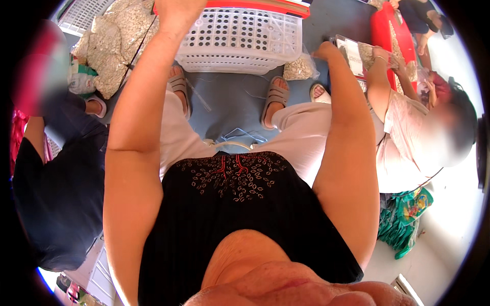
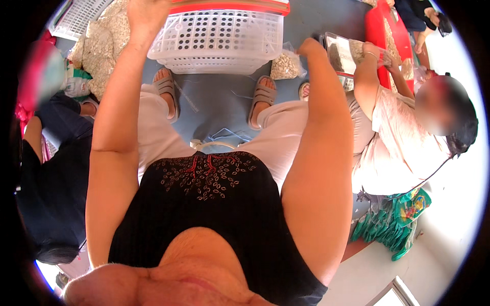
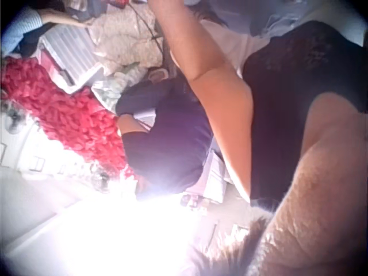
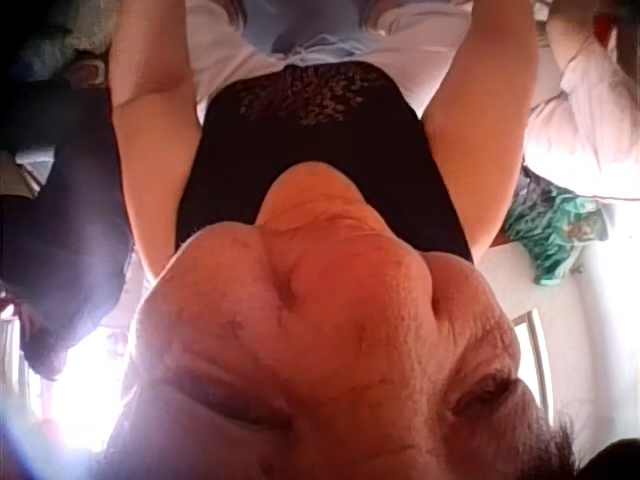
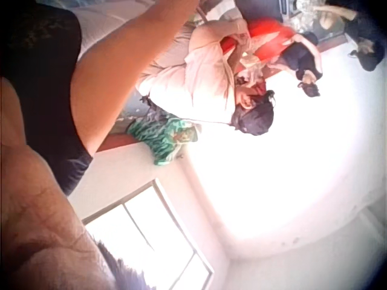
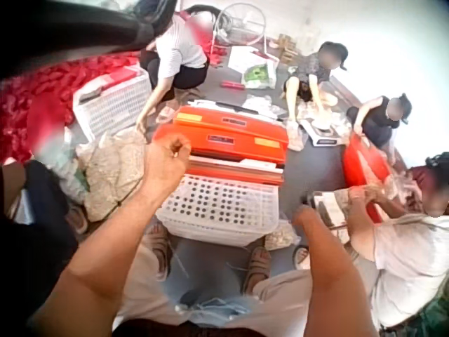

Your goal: The person repeatedly scoops white snack pieces from a white plastic basket into clear plastic bags. They place each filled bag into a red vacuum sealer machine to seal it, then remove the sealed package and place it on the floor. The process is repeated continuously throughout the clip.

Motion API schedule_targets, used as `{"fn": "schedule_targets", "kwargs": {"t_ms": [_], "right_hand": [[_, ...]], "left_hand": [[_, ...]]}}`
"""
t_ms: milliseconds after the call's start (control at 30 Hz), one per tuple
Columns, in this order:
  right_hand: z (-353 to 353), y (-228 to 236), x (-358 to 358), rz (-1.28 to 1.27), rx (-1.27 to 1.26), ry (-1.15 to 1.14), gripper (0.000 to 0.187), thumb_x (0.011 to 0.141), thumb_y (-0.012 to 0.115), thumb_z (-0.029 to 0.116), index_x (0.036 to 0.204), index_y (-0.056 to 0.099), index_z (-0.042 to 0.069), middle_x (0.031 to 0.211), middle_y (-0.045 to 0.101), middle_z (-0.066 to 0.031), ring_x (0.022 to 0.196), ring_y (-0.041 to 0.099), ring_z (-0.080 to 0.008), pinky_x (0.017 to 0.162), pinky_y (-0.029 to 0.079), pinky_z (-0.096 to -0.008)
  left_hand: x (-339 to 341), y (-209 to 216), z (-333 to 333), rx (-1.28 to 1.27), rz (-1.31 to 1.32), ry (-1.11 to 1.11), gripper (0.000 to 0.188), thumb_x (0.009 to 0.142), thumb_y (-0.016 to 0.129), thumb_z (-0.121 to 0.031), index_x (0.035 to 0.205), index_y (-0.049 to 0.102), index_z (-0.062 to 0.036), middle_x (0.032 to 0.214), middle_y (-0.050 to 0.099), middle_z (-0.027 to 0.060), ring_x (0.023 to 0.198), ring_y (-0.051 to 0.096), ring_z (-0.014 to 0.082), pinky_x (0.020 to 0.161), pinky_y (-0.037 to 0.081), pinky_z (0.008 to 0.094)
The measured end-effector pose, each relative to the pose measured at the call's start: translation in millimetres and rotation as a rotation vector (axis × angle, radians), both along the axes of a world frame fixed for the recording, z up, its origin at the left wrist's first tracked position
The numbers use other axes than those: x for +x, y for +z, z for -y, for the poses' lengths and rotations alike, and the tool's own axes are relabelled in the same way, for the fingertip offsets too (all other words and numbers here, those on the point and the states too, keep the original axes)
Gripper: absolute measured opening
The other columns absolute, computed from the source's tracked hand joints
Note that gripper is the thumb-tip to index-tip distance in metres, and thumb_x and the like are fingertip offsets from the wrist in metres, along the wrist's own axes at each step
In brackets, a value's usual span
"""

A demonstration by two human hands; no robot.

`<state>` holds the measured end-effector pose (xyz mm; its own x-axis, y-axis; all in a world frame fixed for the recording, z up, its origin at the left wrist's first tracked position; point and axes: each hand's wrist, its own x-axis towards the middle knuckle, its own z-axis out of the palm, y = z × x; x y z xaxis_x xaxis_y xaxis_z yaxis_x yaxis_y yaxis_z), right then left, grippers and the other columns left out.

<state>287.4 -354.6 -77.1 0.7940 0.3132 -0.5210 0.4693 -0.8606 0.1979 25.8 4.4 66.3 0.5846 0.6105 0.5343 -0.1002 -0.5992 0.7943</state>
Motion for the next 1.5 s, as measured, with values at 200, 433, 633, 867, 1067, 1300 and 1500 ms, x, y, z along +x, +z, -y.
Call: {"fn": "schedule_targets", "kwargs": {"t_ms": [200,433,633,867,1067,1300,1500], "right_hand": [[-0.2,-43.4,-25.0,-0.002,-0.133,-0.392,0.057,0.069,0.077,0.045,0.115,0.064,0.014,0.120,0.062,-0.0054,0.112,0.058,-0.0282,0.088,0.048,-0.0431],[38.7,-116.9,-52.2,0.222,0.176,-0.631,0.029,0.083,0.059,0.024,0.106,0.068,0.009,0.116,0.063,-0.0135,0.110,0.059,-0.0309,0.089,0.048,-0.0401],[28.1,-57.3,-49.4,0.299,0.109,-0.488,0.024,0.085,0.054,0.016,0.101,0.070,0.009,0.111,0.066,-0.0125,0.107,0.062,-0.0281,0.086,0.051,-0.0374],[28.3,79.0,-51.4,0.317,0.022,-0.249,0.030,0.083,0.053,0.020,0.103,0.067,0.003,0.112,0.063,-0.0183,0.107,0.060,-0.0327,0.089,0.049,-0.0420],[43.9,183.4,-69.7,0.525,0.041,0.136,0.032,0.084,0.054,0.031,0.098,0.068,0.006,0.106,0.065,-0.0166,0.099,0.062,-0.0324,0.086,0.049,-0.0419],[-44.0,276.4,-131.2,0.631,0.503,0.072,0.034,0.083,0.053,0.033,0.105,0.068,0.012,0.109,0.064,-0.0143,0.104,0.058,-0.0339,0.089,0.045,-0.0427],[-126.9,209.4,-155.6,0.372,0.676,0.088,0.033,0.083,0.057,0.037,0.098,0.068,0.010,0.097,0.066,-0.0160,0.090,0.062,-0.0351,0.083,0.048,-0.0411]], "left_hand": [[9.7,9.5,31.5,0.014,-0.161,-0.050,0.006,0.078,0.062,-0.007,0.080,0.064,-0.0009,0.065,0.063,0.0074,0.058,0.058,0.0132,0.056,0.045,0.0269],[19.4,13.2,33.8,-0.040,-0.267,-0.060,0.009,0.079,0.061,-0.011,0.079,0.065,-0.0026,0.066,0.064,0.0083,0.058,0.058,0.0140,0.057,0.045,0.0280],[18.3,14.4,34.1,-0.053,-0.320,-0.071,0.018,0.083,0.062,-0.021,0.090,0.067,-0.0053,0.072,0.066,0.0061,0.060,0.057,0.0143,0.061,0.046,0.0297],[13.9,2.9,36.5,-0.083,-0.285,-0.115,0.016,0.083,0.061,-0.021,0.088,0.066,-0.0068,0.070,0.065,0.0052,0.062,0.057,0.0153,0.061,0.045,0.0308],[0.2,6.5,41.6,-0.074,-0.323,-0.148,0.015,0.081,0.058,-0.020,0.084,0.068,-0.0092,0.073,0.066,0.0094,0.071,0.064,0.0262,0.067,0.049,0.0371],[-4.4,1.7,40.6,-0.017,-0.394,-0.163,0.016,0.082,0.059,-0.022,0.085,0.068,-0.0092,0.075,0.067,0.0072,0.071,0.063,0.0232,0.067,0.049,0.0359],[-3.7,-2.3,38.3,0.008,-0.401,-0.173,0.015,0.081,0.062,-0.024,0.083,0.068,-0.0108,0.077,0.067,0.0091,0.075,0.064,0.0274,0.070,0.050,0.0378]]}}
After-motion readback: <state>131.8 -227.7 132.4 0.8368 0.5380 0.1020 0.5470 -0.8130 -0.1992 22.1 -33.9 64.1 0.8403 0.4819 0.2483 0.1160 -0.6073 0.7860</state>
